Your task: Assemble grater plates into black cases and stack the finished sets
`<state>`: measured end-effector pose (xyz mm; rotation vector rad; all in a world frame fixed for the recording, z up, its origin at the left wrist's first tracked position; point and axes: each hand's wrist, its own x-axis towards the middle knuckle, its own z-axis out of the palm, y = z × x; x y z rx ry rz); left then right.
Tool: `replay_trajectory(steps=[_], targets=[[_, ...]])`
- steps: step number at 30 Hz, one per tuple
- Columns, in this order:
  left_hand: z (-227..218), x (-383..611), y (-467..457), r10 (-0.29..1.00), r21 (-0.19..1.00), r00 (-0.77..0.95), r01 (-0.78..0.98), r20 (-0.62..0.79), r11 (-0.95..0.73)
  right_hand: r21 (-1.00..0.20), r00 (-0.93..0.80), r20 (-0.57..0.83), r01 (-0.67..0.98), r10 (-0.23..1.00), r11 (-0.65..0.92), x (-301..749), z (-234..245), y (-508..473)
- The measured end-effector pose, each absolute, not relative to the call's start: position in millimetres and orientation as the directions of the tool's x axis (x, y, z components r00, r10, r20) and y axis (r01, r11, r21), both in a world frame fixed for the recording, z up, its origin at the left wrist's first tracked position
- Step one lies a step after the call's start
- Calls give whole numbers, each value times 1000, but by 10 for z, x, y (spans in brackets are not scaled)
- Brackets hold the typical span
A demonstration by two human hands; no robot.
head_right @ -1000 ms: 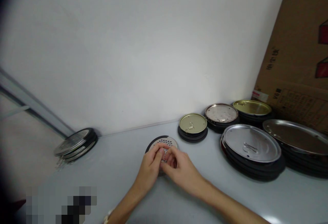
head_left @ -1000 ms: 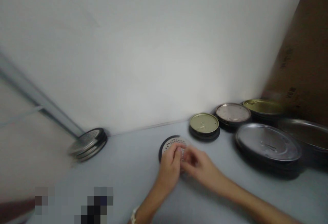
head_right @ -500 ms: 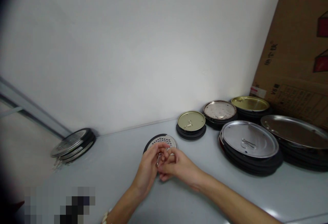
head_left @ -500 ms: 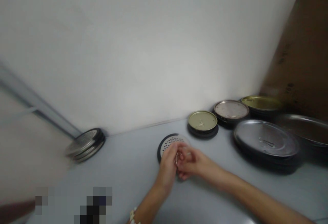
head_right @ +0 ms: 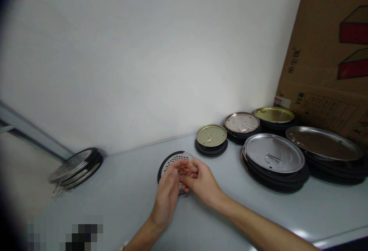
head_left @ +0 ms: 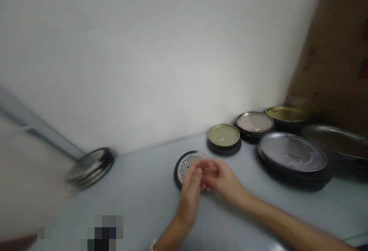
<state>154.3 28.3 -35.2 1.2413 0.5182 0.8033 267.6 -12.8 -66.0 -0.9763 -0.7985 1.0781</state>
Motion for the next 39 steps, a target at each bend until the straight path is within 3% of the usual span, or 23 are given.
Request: replay_trajectory(steps=[4, 9, 15, 19, 24, 28, 32, 39], targets=[[-298, 1525, 364, 827, 989, 549, -137, 124, -58, -951, 330, 76, -261, 941, 168, 2817, -541, -145], [-345, 1536, 519, 857, 993, 503, -79, 114, -86, -959, 344, 35, -253, 939, 128, 2960, -438, -177], [-387, 1501, 607, 753, 998, 656, 19, 36, -64, -915, 300, -65, -398, 952, 63, 2946, -496, -188], [-317, 1452, 616, 708, 997, 707, 62, -8, -51, -885, 281, -61, -460, 958, 79, 2944, -452, -202], [-266, 1403, 671, 702, 987, 710, 140, -49, -73, -933, 253, 24, -341, 967, 112, 2981, -373, -226], [-256, 1386, 678, 692, 992, 714, 123, -108, 27, -973, 194, 15, -224, 981, 59, 2983, -413, -220], [-209, 1392, 635, 667, 977, 733, -16, -132, 211, -987, 108, 6, -157, 994, 23, 2955, -458, -211], [-247, 1414, 644, 599, 883, 793, -197, -113, 427, -977, 79, 56, -199, 995, 71, 2925, -463, -201]])
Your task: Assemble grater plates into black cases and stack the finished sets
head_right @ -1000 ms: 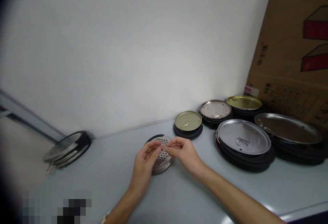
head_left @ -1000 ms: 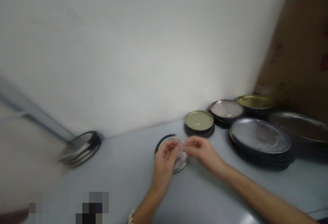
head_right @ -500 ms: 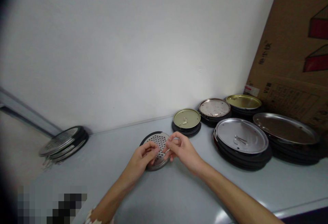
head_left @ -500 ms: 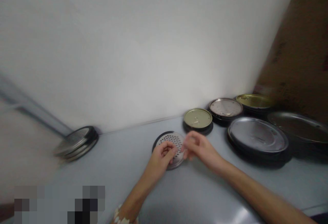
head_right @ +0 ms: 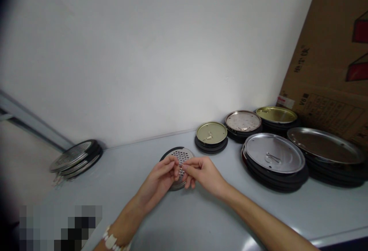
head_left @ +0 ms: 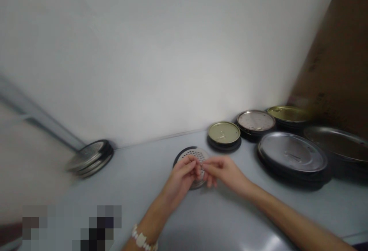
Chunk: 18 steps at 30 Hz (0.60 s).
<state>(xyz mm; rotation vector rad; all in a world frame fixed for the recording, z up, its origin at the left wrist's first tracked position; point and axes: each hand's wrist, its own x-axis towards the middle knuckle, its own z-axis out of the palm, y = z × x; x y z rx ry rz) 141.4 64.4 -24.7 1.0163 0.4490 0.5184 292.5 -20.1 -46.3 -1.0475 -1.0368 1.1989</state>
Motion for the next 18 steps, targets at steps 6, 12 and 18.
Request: replay_trajectory(steps=[6, 12, 18], targets=[[-299, 1436, 638, 588, 800, 795, -251, -151, 546, -970, 126, 94, -214, 988, 119, 2912, -494, -203], [-332, 1426, 666, 581, 718, 791, -290, -193, 633, -981, 105, 126, -134, 986, 140, 2843, -445, -260], [-313, 1422, 649, 586, 767, 793, -268, -168, 583, -988, 116, 154, -11, 981, 156, 2821, -414, -292]])
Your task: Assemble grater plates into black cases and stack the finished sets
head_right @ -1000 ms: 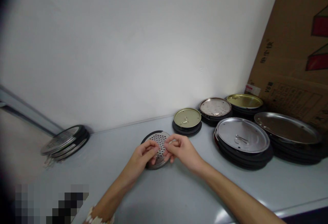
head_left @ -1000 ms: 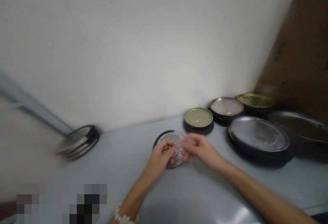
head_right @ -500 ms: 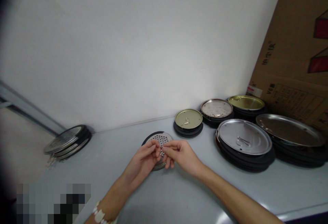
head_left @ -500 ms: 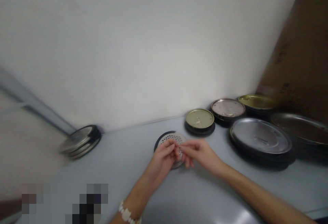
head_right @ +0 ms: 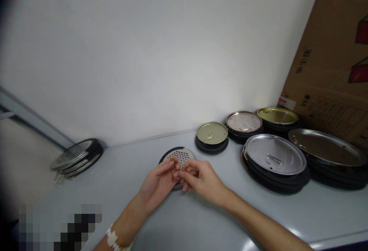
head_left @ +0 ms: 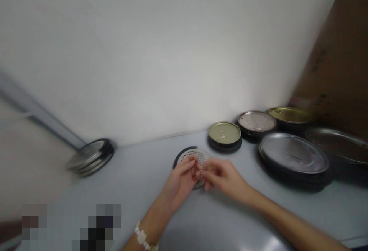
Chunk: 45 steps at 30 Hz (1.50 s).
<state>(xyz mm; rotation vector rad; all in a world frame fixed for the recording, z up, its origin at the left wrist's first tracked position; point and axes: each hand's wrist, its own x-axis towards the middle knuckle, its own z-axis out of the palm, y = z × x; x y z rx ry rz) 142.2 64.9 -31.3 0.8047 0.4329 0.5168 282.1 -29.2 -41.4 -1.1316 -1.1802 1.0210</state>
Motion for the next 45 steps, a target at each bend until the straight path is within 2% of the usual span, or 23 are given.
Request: replay_trajectory(steps=[2, 5, 7, 9, 17, 20, 26, 30, 33, 35, 37, 40, 45], targets=[[-293, 1411, 643, 614, 859, 779, -223, -127, 460, -988, 117, 148, -33, 982, 153, 2837, -434, -277], [-276, 1387, 655, 657, 980, 752, -87, -54, 180, -986, 115, 100, -124, 988, 114, 2876, -464, -242], [-280, 1375, 674, 675, 1000, 738, -15, -3, 20, -981, 107, 73, -172, 992, 91, 2905, -473, -224], [-289, 1369, 692, 679, 998, 734, 19, 29, -62, -974, 98, 67, -207, 993, 86, 2928, -472, -215], [-264, 1345, 659, 518, 997, 854, 68, -46, -22, -972, 129, -26, -233, 991, 5, 2956, -461, -223], [-278, 1361, 653, 566, 998, 823, 57, -37, -17, -979, 138, -33, -205, 990, -4, 2957, -467, -212], [-346, 1402, 682, 719, 981, 693, 90, 61, -170, -980, 95, 10, -195, 995, 29, 2950, -483, -207], [-357, 1413, 651, 672, 978, 741, 130, 13, -163, -985, -9, 14, -171, 1000, 12, 2914, -509, -230], [-334, 1410, 618, 656, 963, 754, 156, 27, -219, -990, -55, 2, -139, 998, -6, 2878, -529, -245], [-310, 1405, 602, 678, 934, 733, 201, 58, -297, -999, 16, 28, -17, 999, 28, 2867, -528, -259], [-287, 1400, 589, 705, 885, 701, 254, 109, -390, -962, 112, 138, 250, 984, 106, 2874, -518, -281], [-265, 1398, 569, 712, 816, 674, 289, 198, -501, -754, 61, 325, 619, 944, 220, 2906, -514, -317], [-278, 1398, 532, 653, 717, 677, 262, 340, -645, -525, -78, 352, 809, 933, 266, 2943, -564, -341]])
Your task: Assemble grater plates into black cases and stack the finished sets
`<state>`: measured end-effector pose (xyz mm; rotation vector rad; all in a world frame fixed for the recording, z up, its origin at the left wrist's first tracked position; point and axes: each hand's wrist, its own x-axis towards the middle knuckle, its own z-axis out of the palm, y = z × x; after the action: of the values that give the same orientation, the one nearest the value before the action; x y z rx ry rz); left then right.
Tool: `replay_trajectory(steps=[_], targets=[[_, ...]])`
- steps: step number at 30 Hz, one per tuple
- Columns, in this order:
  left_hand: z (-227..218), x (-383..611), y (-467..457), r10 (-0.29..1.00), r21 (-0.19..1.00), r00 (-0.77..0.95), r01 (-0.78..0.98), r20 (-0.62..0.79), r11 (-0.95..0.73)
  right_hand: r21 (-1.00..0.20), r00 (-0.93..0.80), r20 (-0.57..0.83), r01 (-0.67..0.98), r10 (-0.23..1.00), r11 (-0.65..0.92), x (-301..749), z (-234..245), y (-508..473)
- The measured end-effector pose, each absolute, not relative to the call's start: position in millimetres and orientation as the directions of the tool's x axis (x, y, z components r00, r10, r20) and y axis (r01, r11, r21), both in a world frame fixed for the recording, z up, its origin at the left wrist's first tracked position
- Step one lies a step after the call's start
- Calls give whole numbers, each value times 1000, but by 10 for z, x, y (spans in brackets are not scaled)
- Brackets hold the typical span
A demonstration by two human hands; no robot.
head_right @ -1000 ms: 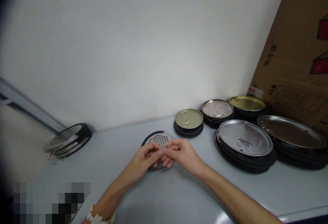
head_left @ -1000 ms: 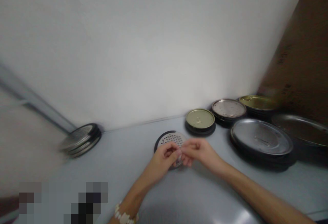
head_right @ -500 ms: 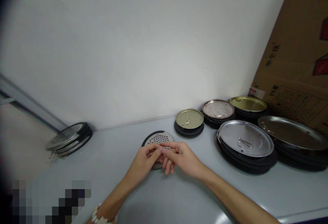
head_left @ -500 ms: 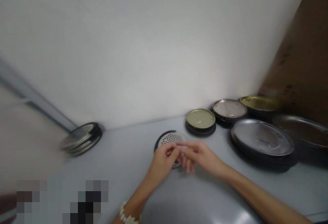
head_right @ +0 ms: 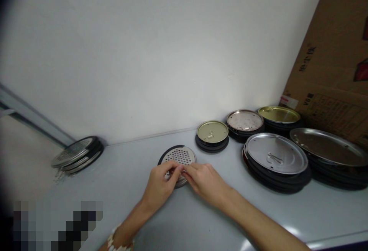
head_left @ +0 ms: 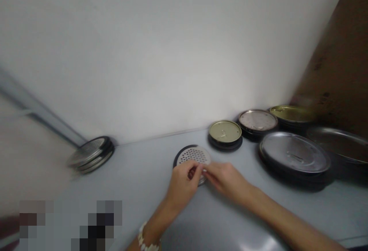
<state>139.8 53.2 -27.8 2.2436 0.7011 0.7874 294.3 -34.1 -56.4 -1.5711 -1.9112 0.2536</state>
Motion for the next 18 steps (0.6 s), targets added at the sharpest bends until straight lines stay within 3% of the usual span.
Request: replay_trajectory(steps=[9, 18], targets=[[-342, 1391, 555, 615, 647, 649, 240, 448, -724, -350, -123, 271, 911, 955, 217, 2962, -579, -342], [-284, 1398, 518, 643, 698, 648, 233, 408, -677, -391, -43, 305, 905, 951, 166, 2938, -527, -364]])
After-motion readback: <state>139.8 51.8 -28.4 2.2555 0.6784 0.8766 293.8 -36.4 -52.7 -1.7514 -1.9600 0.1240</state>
